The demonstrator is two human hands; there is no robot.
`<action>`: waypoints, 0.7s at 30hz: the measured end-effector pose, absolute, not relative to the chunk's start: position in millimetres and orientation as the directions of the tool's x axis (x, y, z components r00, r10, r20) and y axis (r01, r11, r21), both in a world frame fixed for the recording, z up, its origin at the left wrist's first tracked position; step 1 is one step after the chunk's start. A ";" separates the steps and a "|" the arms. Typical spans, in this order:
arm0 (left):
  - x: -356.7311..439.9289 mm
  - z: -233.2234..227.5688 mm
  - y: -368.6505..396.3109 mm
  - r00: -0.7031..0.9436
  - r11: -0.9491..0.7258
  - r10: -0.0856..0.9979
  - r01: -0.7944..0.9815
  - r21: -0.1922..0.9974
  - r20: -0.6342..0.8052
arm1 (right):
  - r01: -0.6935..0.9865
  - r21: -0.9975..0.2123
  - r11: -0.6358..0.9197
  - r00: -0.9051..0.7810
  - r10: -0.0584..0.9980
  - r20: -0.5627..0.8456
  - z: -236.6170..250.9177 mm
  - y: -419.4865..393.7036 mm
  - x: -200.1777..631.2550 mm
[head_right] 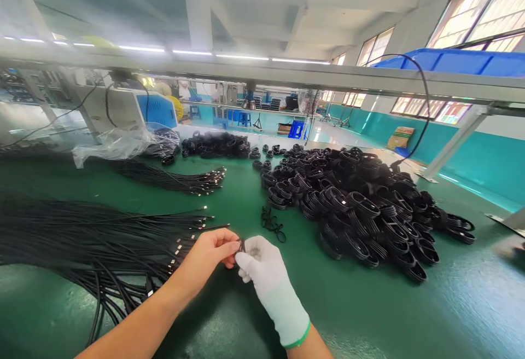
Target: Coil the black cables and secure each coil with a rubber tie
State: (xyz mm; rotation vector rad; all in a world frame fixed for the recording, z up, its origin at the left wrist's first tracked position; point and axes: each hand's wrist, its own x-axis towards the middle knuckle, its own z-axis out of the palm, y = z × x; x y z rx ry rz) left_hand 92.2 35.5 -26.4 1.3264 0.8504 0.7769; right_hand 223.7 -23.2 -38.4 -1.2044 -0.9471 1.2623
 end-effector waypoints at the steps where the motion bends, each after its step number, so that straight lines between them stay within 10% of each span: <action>1: 90.3 -26.0 38.5 0.466 0.113 0.882 -0.057 0.992 -0.074 | -0.128 -0.988 -0.087 0.120 0.988 -0.103 -36.8 -23.4 224.3; 11: 80.3 -21.5 45.8 0.472 0.144 0.874 -0.019 0.989 -0.118 | 0.511 -0.837 -0.198 0.298 0.954 -0.043 -27.4 -30.8 243.1; 21: 90.9 -28.5 30.9 0.366 -0.275 0.918 0.315 0.908 0.151 | 0.231 -0.952 -0.202 0.254 0.957 -0.142 -16.9 -30.9 213.8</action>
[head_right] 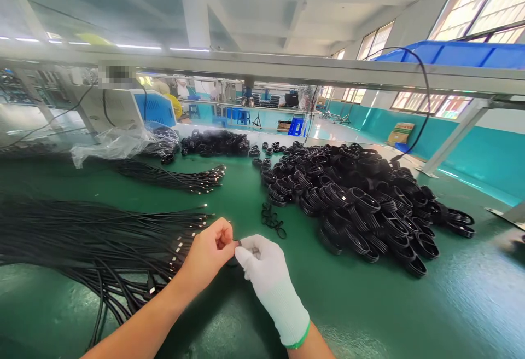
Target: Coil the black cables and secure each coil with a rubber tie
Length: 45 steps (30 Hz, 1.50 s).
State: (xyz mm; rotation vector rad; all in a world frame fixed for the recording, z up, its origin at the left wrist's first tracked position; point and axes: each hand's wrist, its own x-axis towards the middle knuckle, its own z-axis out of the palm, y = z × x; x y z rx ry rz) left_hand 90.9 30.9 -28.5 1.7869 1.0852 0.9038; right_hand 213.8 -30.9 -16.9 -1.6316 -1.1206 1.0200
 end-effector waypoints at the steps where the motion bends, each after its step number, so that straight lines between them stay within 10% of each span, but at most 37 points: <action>1: 90.7 -27.1 29.1 0.351 -0.303 0.920 0.349 0.887 0.176 | 0.248 -0.948 -0.199 0.253 0.958 -0.135 -17.5 -31.9 212.5; 18: 87.6 -24.2 24.2 0.512 -0.587 0.795 0.515 0.625 0.325 | 0.205 -0.961 -0.187 0.179 0.972 -0.151 -23.9 -29.3 221.2; 28: 75.1 -27.5 45.7 0.337 -0.278 0.931 0.396 0.875 0.143 | 0.483 -0.856 -0.186 0.251 0.966 -0.069 -18.9 -33.0 230.1; 36: 101.6 -0.9 58.6 0.544 -0.502 0.836 0.811 0.300 -0.071 | 0.766 -0.606 -0.215 0.209 0.974 -0.082 -14.7 -39.7 250.9; 45: 179.9 -36.5 122.0 0.585 -0.513 0.810 0.667 0.540 0.048 | 0.714 -0.601 -0.359 0.458 0.889 0.013 -22.9 -28.9 268.6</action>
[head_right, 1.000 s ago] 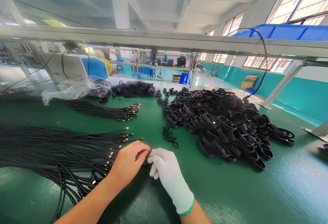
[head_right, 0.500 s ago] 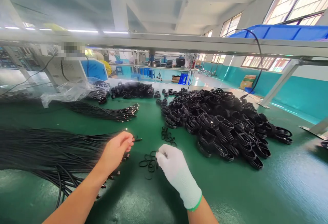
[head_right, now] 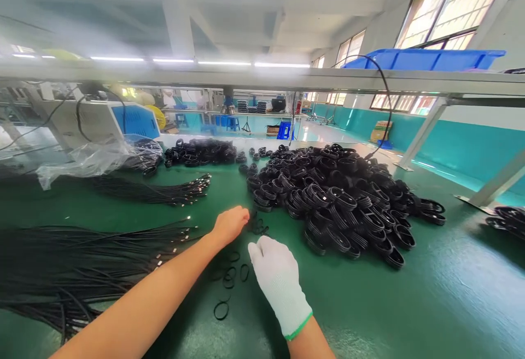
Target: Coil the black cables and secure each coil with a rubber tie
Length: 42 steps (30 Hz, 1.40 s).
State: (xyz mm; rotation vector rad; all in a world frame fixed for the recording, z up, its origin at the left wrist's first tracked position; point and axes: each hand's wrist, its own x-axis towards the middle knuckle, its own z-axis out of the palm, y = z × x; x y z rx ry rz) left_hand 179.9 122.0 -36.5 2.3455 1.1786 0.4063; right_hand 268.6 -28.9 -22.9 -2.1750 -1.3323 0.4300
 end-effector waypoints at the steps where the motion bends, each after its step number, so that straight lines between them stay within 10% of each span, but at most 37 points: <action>1: 177.9 -37.6 125.5 0.587 -0.495 0.808 0.637 0.591 0.045 | 0.697 -0.621 -0.359 0.475 0.879 0.026 -22.3 -28.4 271.2; 8: 129.1 -17.7 102.6 0.694 -0.218 0.718 0.299 0.929 -0.055 | 0.526 -0.813 -0.251 0.521 0.851 0.074 -8.0 -32.0 265.9; 17: 102.3 -8.7 45.3 0.675 0.031 0.737 0.020 0.999 -0.037 | 0.076 -0.995 -0.059 0.363 0.931 -0.028 -23.2 -25.6 240.1; 29: 82.8 -20.6 47.0 0.684 0.231 0.715 -0.032 0.973 -0.147 | 0.476 -0.879 -0.030 0.341 0.927 0.153 -15.6 -37.6 240.0; 33: 89.2 -23.7 43.6 0.683 0.233 0.712 -0.011 0.973 -0.163 | 0.635 -0.772 0.035 0.242 0.940 0.242 -18.8 -36.3 226.6; 38: 76.6 -21.0 59.0 0.554 0.052 0.832 -0.029 0.998 -0.028 | 0.272 -0.955 -0.116 0.238 0.970 -0.050 -11.2 -35.5 238.5; 42: 66.9 -16.5 59.2 0.535 -0.327 0.843 0.427 0.843 0.056 | 0.479 -0.870 -0.114 0.161 0.986 -0.041 -9.1 -39.1 255.8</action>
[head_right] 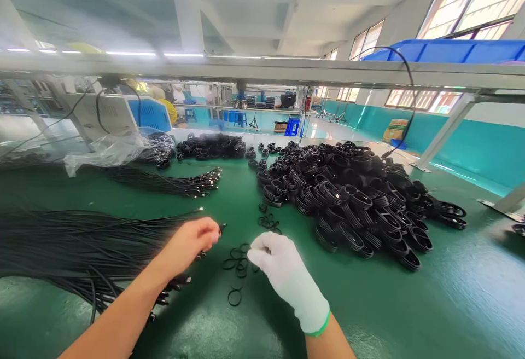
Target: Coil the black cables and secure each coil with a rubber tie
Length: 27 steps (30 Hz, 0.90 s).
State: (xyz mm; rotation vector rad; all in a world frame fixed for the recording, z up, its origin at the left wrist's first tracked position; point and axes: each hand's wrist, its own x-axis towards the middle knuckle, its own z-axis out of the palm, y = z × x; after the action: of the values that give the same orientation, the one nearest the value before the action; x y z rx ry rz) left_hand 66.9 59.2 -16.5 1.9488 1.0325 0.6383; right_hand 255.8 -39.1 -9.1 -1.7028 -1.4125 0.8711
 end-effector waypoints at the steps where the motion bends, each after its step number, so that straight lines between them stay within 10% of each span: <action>1: 67.9 -15.1 56.9 0.568 -0.411 0.823 0.561 0.719 0.027 | 0.562 -0.821 -0.105 0.146 0.989 -0.027 -10.3 -40.3 258.8; 4: 81.9 -9.9 55.5 0.604 -0.530 0.796 0.728 0.435 -0.042 | 0.649 -0.758 -0.064 0.079 0.997 -0.017 -14.2 -43.3 265.2; 8: 123.3 -7.7 77.5 0.615 -0.573 0.789 0.729 0.374 0.012 | 0.662 -0.747 -0.067 0.095 0.995 -0.005 -15.8 -42.7 276.4; 15: 180.3 -32.6 102.3 0.718 -0.677 0.694 0.626 0.386 0.053 | 0.672 -0.698 -0.247 0.418 0.905 0.082 -18.2 -33.2 302.8; 27: 151.5 -12.4 112.6 0.784 -0.653 0.602 0.591 0.474 -0.149 | 0.635 -0.714 -0.295 0.508 0.856 0.099 -21.8 -27.6 300.7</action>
State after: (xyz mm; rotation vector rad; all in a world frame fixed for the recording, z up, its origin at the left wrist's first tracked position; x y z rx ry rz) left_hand 151.5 112.6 -12.4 2.4661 0.8905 0.0294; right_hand 300.7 -27.6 -21.8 -2.0357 -1.2160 0.3932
